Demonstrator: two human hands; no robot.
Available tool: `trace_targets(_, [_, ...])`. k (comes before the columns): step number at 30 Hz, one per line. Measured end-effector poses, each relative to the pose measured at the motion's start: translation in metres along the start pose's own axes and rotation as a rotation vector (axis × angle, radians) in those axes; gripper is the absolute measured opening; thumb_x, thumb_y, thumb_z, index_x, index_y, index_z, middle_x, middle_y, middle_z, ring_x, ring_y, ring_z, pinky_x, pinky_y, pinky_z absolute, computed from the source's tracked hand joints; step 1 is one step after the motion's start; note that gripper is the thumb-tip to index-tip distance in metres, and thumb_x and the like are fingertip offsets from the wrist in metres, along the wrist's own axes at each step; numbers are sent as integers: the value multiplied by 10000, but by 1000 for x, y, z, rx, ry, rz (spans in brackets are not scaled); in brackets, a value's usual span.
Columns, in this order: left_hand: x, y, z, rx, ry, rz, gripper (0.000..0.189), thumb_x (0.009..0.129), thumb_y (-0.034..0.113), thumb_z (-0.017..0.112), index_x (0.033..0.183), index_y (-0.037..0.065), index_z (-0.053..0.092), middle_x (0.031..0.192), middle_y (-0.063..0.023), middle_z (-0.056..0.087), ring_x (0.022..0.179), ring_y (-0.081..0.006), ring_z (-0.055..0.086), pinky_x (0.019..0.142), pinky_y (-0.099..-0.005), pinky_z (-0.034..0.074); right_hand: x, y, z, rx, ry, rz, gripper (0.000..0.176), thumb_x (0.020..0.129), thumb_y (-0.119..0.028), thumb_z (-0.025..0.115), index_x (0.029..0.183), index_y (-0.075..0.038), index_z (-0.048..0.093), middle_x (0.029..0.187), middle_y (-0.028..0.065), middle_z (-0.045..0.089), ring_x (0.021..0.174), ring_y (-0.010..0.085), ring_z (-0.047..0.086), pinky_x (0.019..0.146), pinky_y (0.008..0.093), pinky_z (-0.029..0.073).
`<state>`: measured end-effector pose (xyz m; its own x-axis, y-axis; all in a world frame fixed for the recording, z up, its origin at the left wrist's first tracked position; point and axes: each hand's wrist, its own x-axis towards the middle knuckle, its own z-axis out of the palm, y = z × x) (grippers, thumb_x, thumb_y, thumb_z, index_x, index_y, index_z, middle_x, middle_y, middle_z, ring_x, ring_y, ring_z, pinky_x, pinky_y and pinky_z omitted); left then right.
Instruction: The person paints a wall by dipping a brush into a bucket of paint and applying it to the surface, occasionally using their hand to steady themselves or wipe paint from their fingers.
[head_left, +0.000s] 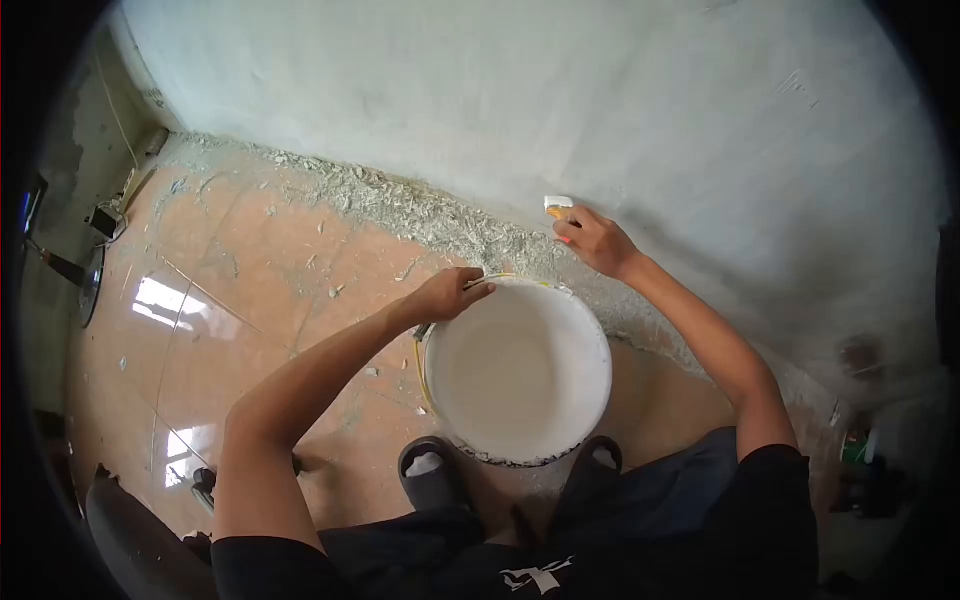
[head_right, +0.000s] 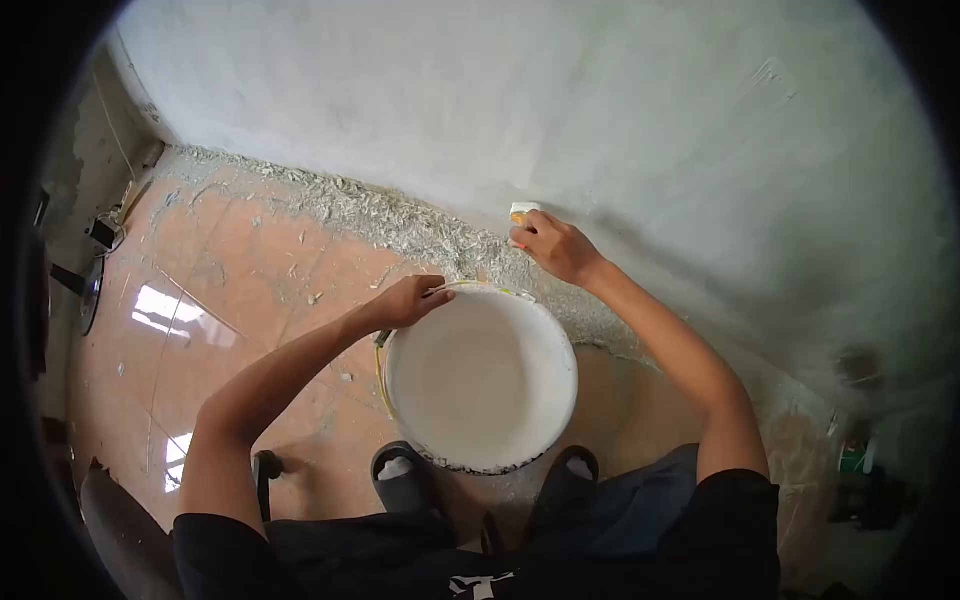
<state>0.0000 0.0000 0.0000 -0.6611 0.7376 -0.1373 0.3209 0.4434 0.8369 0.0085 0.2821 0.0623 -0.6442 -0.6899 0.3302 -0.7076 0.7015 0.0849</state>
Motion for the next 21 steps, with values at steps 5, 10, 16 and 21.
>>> trace_targets(5, [-9, -5, 0, -10, -16, -12, 432, 909, 407, 475, 801, -10, 508, 616, -158, 495, 569, -233, 473, 582, -374, 396, 20, 13, -30, 27, 221, 281, 150, 803, -116, 638, 906, -68, 541, 765, 71, 487, 644, 220, 550, 552, 315, 492])
trace_targets(10, [-3, -8, 1, -32, 3, 13, 440, 908, 403, 477, 783, -18, 503, 609, -158, 490, 567, -224, 478, 573, -377, 392, 38, 26, -88, -69, 456, 160, 147, 813, -80, 634, 920, -40, 542, 747, 92, 512, 623, 231, 538, 535, 318, 457])
trace_targets(16, [3, -8, 0, -7, -9, 27, 442, 906, 402, 478, 786, -23, 514, 615, -154, 505, 575, -215, 487, 573, -375, 398, 62, 33, -177, -461, 798, -118, 219, 765, -83, 693, 949, -57, 576, 804, 69, 536, 652, 196, 564, 527, 296, 472])
trace_targets(21, [1, -7, 1, -13, -16, 38, 442, 905, 404, 479, 811, -26, 529, 633, -155, 516, 588, -215, 487, 580, -369, 405, 64, 41, -185, -834, 761, -143, 213, 733, -77, 691, 919, -130, 602, 807, 34, 514, 679, 150, 567, 529, 250, 491])
